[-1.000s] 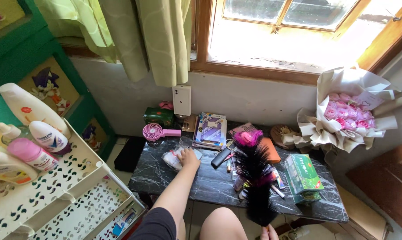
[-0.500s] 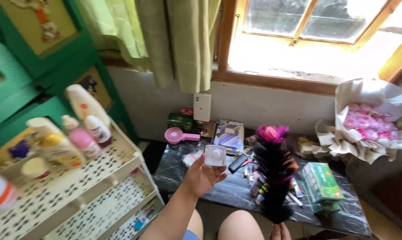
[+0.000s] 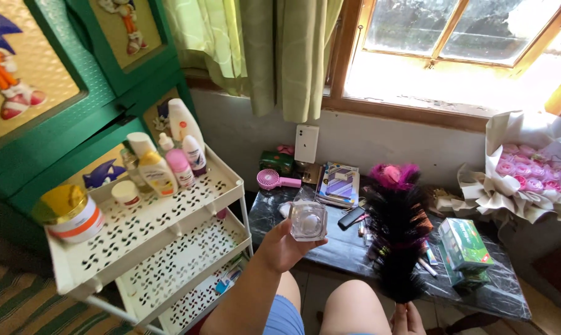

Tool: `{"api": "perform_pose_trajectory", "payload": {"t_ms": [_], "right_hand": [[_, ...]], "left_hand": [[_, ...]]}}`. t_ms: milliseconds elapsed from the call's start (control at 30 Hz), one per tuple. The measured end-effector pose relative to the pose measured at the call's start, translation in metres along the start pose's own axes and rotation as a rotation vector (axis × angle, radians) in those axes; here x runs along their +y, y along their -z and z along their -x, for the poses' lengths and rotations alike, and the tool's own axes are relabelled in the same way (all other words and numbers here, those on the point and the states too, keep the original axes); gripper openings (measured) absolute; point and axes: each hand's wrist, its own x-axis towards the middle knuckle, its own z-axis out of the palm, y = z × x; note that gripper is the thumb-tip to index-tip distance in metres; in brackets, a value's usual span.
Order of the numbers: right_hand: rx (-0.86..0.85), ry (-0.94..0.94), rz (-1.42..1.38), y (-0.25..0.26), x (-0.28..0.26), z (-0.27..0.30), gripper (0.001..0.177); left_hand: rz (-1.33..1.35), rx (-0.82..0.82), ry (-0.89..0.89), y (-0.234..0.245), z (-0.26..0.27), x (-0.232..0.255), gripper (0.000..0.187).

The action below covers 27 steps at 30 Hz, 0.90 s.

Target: The person clears a cluttered nightstand surface, picks up small containers, a plastic bag, and a box, and places them onto a nearby white rolling cart. The person also uses a feather duster to wipe the nightstand surface while moving items.

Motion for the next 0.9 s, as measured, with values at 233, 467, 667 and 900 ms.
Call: {"api": "perform_pose_trajectory", "payload": {"t_ms": [233, 467, 667, 900], "right_hand": [[-0.091, 0.135, -0.014, 0.005, -0.052, 0.022, 0.037], [-0.148, 0.143, 0.002, 0.012, -0.066, 0.031, 0.036], [-0.179, 0.162, 0.008, 0.016, -0.076, 0.039, 0.033], [-0.183, 0.118, 0.041, 0.015, -0.116, 0.061, 0.031]], "left_hand": [[0.009, -0.02, -0.024, -0.029, 0.02, 0.006, 0.08], [-0.011, -0.159, -0.028, -0.046, 0.034, 0.004, 0.085], [0.0, -0.193, 0.057, -0.065, 0.05, 0.001, 0.086], [0.009, -0.235, 0.105, -0.072, 0.056, -0.002, 0.083]]}}
